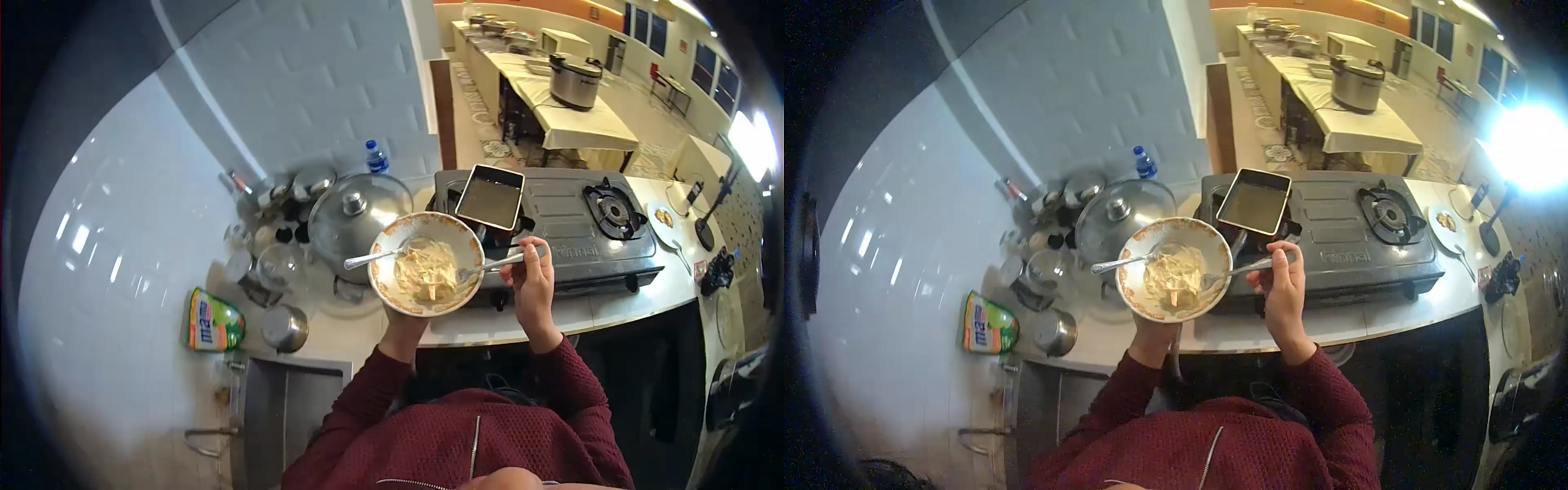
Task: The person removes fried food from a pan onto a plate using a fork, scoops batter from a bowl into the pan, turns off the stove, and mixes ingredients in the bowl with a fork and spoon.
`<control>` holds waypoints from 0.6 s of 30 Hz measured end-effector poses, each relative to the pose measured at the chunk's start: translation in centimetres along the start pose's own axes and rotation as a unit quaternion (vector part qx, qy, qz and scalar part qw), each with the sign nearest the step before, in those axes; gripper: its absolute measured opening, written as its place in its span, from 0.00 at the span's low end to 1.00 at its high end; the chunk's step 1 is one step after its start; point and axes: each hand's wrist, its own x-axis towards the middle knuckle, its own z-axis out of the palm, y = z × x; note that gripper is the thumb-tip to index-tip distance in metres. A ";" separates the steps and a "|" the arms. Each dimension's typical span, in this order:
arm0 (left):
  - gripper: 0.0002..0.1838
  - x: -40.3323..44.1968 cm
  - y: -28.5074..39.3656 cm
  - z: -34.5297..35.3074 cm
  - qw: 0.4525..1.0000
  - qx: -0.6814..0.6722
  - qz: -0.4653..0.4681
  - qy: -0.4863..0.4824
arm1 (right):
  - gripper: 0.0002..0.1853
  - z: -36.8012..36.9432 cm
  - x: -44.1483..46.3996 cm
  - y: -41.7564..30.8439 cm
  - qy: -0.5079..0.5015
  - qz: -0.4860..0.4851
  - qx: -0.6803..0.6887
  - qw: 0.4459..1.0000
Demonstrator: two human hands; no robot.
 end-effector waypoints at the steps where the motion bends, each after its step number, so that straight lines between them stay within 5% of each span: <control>1: 0.32 0.9 -0.3 -0.6 1.000 -0.002 -0.020 -0.007 | 0.09 0.1 0.6 0.1 -0.012 -0.009 -0.008 1.000; 3: 0.35 2.8 -0.8 -1.5 0.998 -0.006 -0.060 -0.021 | 0.09 0.4 1.8 0.0 -0.010 -0.023 0.006 1.000; 5: 0.37 5.2 -0.5 -2.6 0.935 -0.289 -0.204 -0.015 | 0.09 1.1 2.8 -0.1 0.015 -0.024 0.002 1.000; 6: 0.39 6.2 -0.7 -2.9 0.934 -0.276 -0.226 -0.003 | 0.09 1.1 3.3 0.0 0.027 -0.032 -0.001 0.999; 8: 0.35 7.1 -1.7 -4.0 0.988 -0.003 -0.079 -0.134 | 0.09 1.2 4.2 0.4 0.039 -0.043 -0.003 0.998; 14: 0.33 10.5 -3.0 -3.9 0.899 -0.338 -0.249 -0.122 | 0.09 0.8 8.0 0.6 0.047 -0.071 -0.015 0.996; 18: 0.43 11.3 -4.0 -3.3 0.924 -0.277 -0.265 -0.006 | 0.10 0.4 10.1 0.9 0.048 -0.072 -0.009 0.996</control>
